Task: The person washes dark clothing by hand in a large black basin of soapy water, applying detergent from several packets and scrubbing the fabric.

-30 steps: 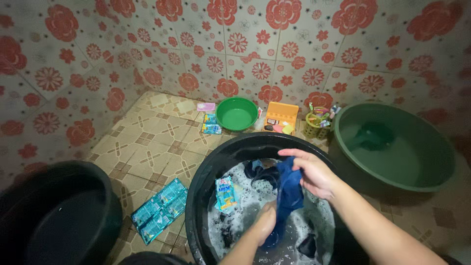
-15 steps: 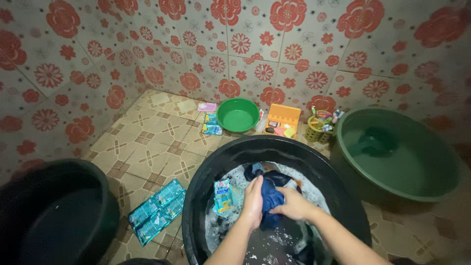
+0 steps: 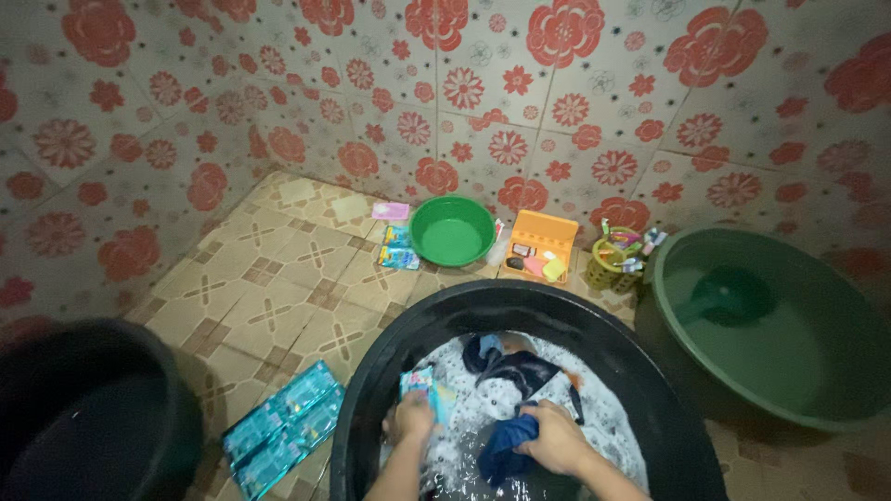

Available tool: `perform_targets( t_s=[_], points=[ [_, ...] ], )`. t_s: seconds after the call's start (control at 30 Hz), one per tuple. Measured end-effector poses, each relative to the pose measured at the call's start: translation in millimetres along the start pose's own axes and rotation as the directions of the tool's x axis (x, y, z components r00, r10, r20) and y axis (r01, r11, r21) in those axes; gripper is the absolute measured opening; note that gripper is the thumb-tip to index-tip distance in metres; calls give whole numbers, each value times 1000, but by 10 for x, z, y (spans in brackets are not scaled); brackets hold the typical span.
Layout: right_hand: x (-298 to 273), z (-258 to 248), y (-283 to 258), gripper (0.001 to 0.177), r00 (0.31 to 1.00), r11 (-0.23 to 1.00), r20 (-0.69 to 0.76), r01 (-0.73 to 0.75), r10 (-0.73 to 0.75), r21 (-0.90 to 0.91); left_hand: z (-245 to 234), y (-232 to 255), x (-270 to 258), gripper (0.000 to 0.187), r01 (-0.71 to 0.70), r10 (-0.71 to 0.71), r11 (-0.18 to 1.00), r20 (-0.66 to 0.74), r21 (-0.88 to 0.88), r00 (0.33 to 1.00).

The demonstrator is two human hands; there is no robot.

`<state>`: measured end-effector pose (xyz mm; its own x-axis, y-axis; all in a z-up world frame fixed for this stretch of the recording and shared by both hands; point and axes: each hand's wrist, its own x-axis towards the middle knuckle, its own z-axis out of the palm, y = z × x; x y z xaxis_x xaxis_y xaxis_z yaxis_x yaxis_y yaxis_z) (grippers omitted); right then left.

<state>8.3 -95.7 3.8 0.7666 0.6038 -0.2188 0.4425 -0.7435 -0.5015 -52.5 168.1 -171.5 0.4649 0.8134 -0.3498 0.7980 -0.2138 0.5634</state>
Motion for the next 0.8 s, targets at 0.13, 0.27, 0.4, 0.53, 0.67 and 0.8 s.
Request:
perform_targets(
  t_s=[0.13, 0.27, 0.4, 0.53, 0.67, 0.8],
  points=[
    [151, -290, 68, 53, 985, 967, -120, -91, 122, 237, 69, -18, -11, 25, -149, 133, 974, -99, -173, 986],
    [234, -706, 17, 31, 954, 865, -128, -182, 270, 468, 10, 73, -199, 22, -332, 277, 886, -205, -323, 939],
    [286, -989, -79, 41, 932, 863, -302, -24, 202, 504, -235, 426, -361, 22, -292, 307, 827, -49, -480, 950],
    [262, -1238, -73, 81, 957, 984, -289, 70, -19, 165, -662, 1030, -576, 42, -245, 526, 499, 66, -832, 848],
    [-5, -1542, -355, 77, 968, 944, -204, 199, -148, 262, -1416, 1763, -1029, 47, -171, 679, 493, 254, -853, 689],
    [-297, -1793, -828, 55, 998, 586, 5, 35, -68, 810, -2090, 2104, -1609, 35, -246, 765, 536, 340, -808, 547]
  ],
)
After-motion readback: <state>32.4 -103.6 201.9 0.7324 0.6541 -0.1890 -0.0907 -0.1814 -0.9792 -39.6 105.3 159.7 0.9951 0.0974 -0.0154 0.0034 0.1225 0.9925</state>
